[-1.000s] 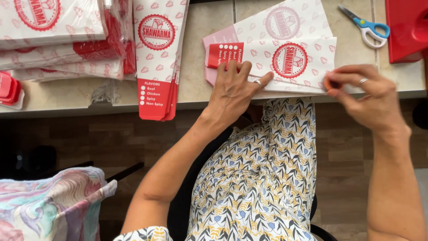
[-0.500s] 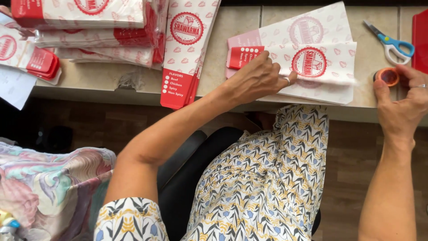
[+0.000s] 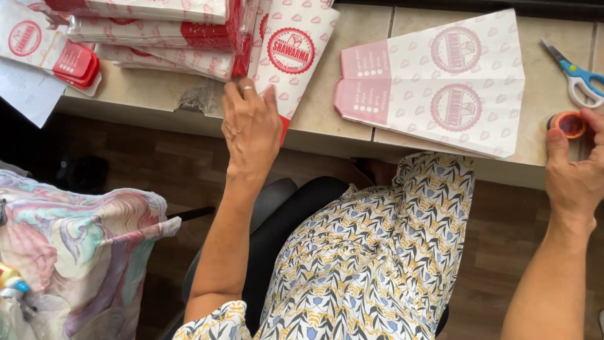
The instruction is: Folding paper shawarma bags along pre-scored lines and stacking them neatly on a table.
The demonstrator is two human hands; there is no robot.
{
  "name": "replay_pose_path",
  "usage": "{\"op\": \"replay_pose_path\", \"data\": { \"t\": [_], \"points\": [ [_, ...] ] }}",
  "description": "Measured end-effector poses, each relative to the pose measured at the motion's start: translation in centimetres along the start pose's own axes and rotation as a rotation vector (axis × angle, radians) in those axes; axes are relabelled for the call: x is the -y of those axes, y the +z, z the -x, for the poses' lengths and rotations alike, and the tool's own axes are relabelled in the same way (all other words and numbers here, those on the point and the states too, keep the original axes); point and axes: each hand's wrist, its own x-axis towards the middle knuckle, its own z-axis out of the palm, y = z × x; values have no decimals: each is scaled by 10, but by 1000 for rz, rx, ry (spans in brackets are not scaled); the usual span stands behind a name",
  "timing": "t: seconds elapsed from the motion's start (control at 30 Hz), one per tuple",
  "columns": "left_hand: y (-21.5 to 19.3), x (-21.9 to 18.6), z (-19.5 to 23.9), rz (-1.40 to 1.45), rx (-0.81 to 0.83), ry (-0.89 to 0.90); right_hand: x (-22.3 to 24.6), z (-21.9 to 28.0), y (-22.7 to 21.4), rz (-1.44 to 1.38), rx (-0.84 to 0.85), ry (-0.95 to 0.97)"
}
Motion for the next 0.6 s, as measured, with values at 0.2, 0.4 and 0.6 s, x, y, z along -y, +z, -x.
{"op": "replay_pose_path", "data": {
  "t": [0.2,0.4,0.6],
  "points": [
    [8,9,13,-84,138,70,-4,2,-2,82,-18,-38],
    [18,19,3,34,-102,52,-3,1,-1,94,-11,-38],
    [11,13,4,-201,-137,69,1,-1,-1,32,2,-28]
  ]
}}
